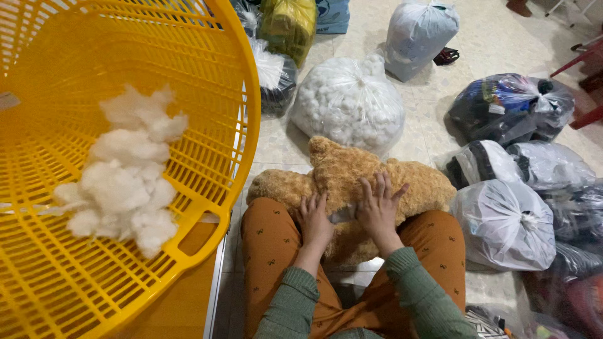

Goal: The person sits on the floor and repeatedly takes handfuls of white stuffing from a yellow basket, then pushes the stuffing into an opening in the back of a large brown teddy bear. The person compresses the stuffing inside the bear with both hands to distribute it evenly.

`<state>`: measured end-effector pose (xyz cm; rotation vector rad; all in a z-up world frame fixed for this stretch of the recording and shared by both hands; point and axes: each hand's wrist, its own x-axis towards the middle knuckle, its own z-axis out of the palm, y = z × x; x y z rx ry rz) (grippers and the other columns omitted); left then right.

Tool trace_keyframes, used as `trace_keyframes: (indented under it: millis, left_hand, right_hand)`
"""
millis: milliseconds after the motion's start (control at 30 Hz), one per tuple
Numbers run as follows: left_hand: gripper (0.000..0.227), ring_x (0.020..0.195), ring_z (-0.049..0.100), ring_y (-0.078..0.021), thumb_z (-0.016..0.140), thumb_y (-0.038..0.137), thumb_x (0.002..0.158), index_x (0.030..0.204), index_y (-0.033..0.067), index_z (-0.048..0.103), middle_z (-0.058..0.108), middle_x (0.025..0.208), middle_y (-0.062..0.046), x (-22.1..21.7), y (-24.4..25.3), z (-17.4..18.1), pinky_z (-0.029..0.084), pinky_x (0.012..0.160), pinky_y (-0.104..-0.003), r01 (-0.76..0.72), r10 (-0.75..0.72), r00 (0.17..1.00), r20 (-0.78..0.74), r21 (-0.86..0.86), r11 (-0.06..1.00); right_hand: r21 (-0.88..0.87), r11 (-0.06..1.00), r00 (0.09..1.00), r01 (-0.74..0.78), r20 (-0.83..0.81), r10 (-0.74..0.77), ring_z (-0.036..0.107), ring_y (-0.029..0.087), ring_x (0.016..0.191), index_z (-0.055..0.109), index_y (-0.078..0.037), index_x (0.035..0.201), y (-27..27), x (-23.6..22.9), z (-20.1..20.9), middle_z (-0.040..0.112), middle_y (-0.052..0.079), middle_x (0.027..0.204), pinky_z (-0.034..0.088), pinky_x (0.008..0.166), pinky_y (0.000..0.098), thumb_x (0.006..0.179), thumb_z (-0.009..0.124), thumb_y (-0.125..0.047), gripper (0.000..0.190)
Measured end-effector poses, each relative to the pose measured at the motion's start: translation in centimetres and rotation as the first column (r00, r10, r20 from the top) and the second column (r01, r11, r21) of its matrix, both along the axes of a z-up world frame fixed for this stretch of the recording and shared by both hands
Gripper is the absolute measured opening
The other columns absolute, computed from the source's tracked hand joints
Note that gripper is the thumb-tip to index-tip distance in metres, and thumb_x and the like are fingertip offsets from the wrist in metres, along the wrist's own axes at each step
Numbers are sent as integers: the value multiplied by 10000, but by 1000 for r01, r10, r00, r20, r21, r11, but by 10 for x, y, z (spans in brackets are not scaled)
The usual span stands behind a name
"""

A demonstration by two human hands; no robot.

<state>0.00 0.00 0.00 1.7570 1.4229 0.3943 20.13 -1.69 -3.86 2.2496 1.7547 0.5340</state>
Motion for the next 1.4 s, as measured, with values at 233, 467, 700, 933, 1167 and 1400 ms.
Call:
trace_keyframes:
  millis: [233, 467, 700, 933, 1167, 1400]
  left_hand:
    - [853, 1573, 24, -334, 761, 81, 878, 1589, 186, 303, 175, 1689, -56, -4, -1, 22, -9, 1267, -600, 61, -64, 993, -95, -43, 997]
    - [848, 1569, 52, -343, 778, 110, 859, 1581, 202, 341, 222, 1679, -58, -1, 0, 19, 5, 1253, -616, 31, -31, 995, -95, -3, 1000]
    - [831, 1561, 77, -357, 820, 154, 841, 1548, 188, 387, 259, 1660, -67, 0, -2, 14, 11, 1252, -622, 1, 0, 999, -53, 29, 1000]
    - [846, 1557, 99, -340, 835, 170, 812, 1535, 179, 394, 271, 1644, -72, 3, -4, 12, 33, 1266, -591, -17, 19, 998, -59, 46, 999]
    - [794, 1563, 80, -341, 783, 118, 864, 1549, 165, 384, 267, 1653, -69, 0, -4, 11, -3, 1264, -592, 0, 2, 999, -50, 42, 999]
    - [777, 1564, 70, -336, 742, 74, 882, 1555, 192, 373, 237, 1666, -50, 5, -3, 10, -13, 1258, -597, 19, -18, 998, -68, 26, 999]
  right_hand:
    - [-128, 987, 976, 95, -184, -118, 1, 444, 1589, 227, -291, 1626, 15, -9, 93, 124, 187, 1714, -146, 1161, 689, 755, 790, -542, 1067]
    - [138, 989, 914, 49, -405, 11, 106, 382, 1596, 370, -343, 1605, 11, 18, 56, 187, 116, 1731, -89, 1233, 650, 776, 745, -178, 925]
    - [226, 970, 422, -89, -874, 243, -20, 376, 1600, 364, -338, 1578, -26, 42, 66, 72, 148, 1732, -192, 1206, 617, 744, 743, -373, 916]
    - [-75, 991, 774, 112, -619, -134, -80, 399, 1566, 224, -343, 1596, -2, 6, 92, -12, 194, 1695, -204, 1158, 656, 665, 845, -634, 1156]
    - [-78, 982, 848, 172, -495, -187, 69, 463, 1538, 226, -289, 1614, 25, 3, 89, 105, 234, 1674, -7, 1201, 642, 695, 901, -350, 1142]
    - [188, 980, 883, 71, -468, 26, 435, 395, 1459, 460, -306, 1562, 20, 31, 47, 367, 179, 1675, 485, 1074, 452, 879, 698, 46, 804]
